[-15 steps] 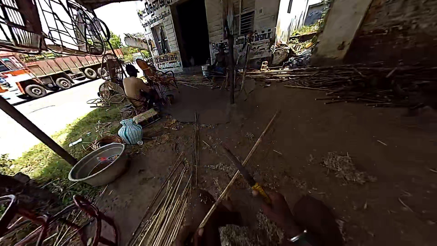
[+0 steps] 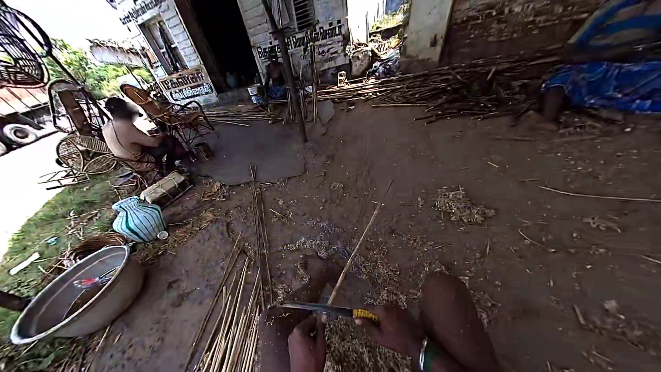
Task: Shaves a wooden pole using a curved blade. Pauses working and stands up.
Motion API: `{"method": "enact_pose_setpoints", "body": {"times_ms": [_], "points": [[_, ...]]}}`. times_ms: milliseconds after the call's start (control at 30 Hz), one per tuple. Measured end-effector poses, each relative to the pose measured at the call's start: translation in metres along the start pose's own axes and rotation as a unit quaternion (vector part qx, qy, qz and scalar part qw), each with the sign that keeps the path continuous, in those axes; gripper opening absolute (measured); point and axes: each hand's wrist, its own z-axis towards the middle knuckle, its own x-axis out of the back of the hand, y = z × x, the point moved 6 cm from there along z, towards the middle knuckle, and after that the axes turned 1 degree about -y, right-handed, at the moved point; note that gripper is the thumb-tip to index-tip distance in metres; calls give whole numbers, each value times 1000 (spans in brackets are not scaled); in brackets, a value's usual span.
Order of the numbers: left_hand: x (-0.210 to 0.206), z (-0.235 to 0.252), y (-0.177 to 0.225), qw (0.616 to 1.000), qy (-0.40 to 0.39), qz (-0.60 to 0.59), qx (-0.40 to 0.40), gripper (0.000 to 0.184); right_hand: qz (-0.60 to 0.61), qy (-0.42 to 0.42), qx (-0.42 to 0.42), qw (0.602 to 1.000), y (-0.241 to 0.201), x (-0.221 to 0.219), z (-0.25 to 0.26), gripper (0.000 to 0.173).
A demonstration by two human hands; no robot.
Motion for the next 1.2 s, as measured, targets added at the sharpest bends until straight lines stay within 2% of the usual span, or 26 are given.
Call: {"method": "enact_pose_setpoints", "body": {"times_ms": [100,200,233,300,333,433,533,567,633,667,767,867,900,967,1000,1067,1100,1167,1200], "points": [[-20,5,-10,1000,13,-26,6,38,90,68,-56,992,34,6,11,55],[-33,10,-14,999,5,-44,5,40,-14,-14,2,1000,22,-3,1,55],[-40,9,-17,999,0,-50,9,41,-15,-11,-11,1000,27,-2,0,56],[-53,2,-28,998,-11,-61,31,44,64,38,-87,993,45,0,2,59],[-58,0,-32,997,-14,-64,37,44,90,50,-98,990,48,-2,4,58],[-69,-6,-38,997,-35,-51,45,44,0,-38,-71,997,44,-9,-7,58],[-78,-6,-41,997,-45,-41,53,44,55,-21,-129,990,66,-6,-7,60],[-79,-6,-43,996,-42,-41,61,43,60,-35,-119,991,66,-15,-9,60],[-84,-4,-45,996,-41,-45,65,41,-9,-93,-69,993,58,-27,-17,58],[-88,-2,-46,996,-47,-45,65,42,-15,-90,-71,993,59,-25,-17,58],[-92,-1,-50,994,-58,-47,76,45,82,11,-137,987,72,-15,-11,58],[-87,3,-45,994,-61,-62,63,47,-20,-75,-72,994,54,-20,-21,57],[-84,5,-40,995,-61,-64,56,47,-9,-61,-83,995,55,-16,-21,57],[-80,6,-35,995,-64,-64,48,50,75,18,-123,989,66,-8,-18,57],[-80,7,-34,995,-66,-65,39,51,77,20,-113,990,62,-8,-17,57],[-82,6,-33,995,-70,-74,18,50,-18,-44,-59,997,48,-14,-24,58],[-82,10,-29,994,-72,-77,10,50,-26,-40,-61,997,48,-10,-23,59],[-82,12,-22,993,-81,-80,7,50,48,31,-115,992,60,3,-21,58],[-82,13,-21,993,-86,-78,5,51,77,54,-117,989,62,3,-20,57]]}}
